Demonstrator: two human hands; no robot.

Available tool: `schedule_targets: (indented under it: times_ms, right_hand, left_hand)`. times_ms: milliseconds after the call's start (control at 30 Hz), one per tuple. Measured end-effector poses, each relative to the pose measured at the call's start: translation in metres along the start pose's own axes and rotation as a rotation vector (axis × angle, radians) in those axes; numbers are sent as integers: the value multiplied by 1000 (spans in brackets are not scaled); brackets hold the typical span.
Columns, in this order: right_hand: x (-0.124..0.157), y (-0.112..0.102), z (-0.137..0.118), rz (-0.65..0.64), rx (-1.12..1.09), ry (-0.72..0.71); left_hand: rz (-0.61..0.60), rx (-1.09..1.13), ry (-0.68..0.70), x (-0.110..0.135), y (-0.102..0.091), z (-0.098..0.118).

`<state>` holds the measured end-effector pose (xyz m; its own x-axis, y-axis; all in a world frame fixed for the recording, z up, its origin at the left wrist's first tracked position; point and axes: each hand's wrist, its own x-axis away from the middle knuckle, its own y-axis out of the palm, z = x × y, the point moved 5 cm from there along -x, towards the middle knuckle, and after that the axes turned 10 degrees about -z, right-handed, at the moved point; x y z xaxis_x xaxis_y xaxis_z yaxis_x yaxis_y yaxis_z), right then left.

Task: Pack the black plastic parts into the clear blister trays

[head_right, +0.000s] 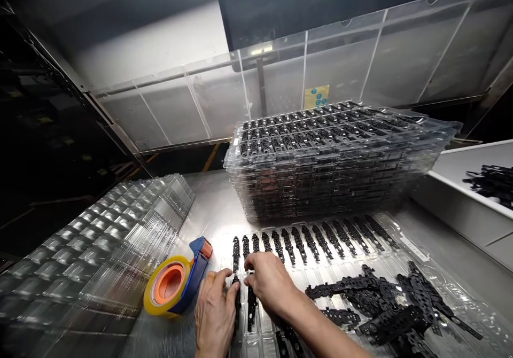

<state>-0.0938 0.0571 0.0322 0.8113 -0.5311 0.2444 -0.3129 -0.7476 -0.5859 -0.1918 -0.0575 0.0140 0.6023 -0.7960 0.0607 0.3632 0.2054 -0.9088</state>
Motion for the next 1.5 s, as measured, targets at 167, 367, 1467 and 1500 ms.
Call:
schedule_targets:
  times_ms: [167, 367, 1467, 1500]
  right_hand:
    - [2, 3, 0, -32, -1, -70]
    - [7, -2, 6, -133, -140, -131]
    - [71, 22, 8, 132, 470, -452]
    - [74, 20, 9, 94, 459, -438]
  left_hand:
    - [9, 54, 19, 2, -2, -1]
    - [-55, 101, 27, 4, 1, 2]
    - [-35, 122, 225, 10, 1, 8]
    - [-16, 136, 244, 15, 2, 6]
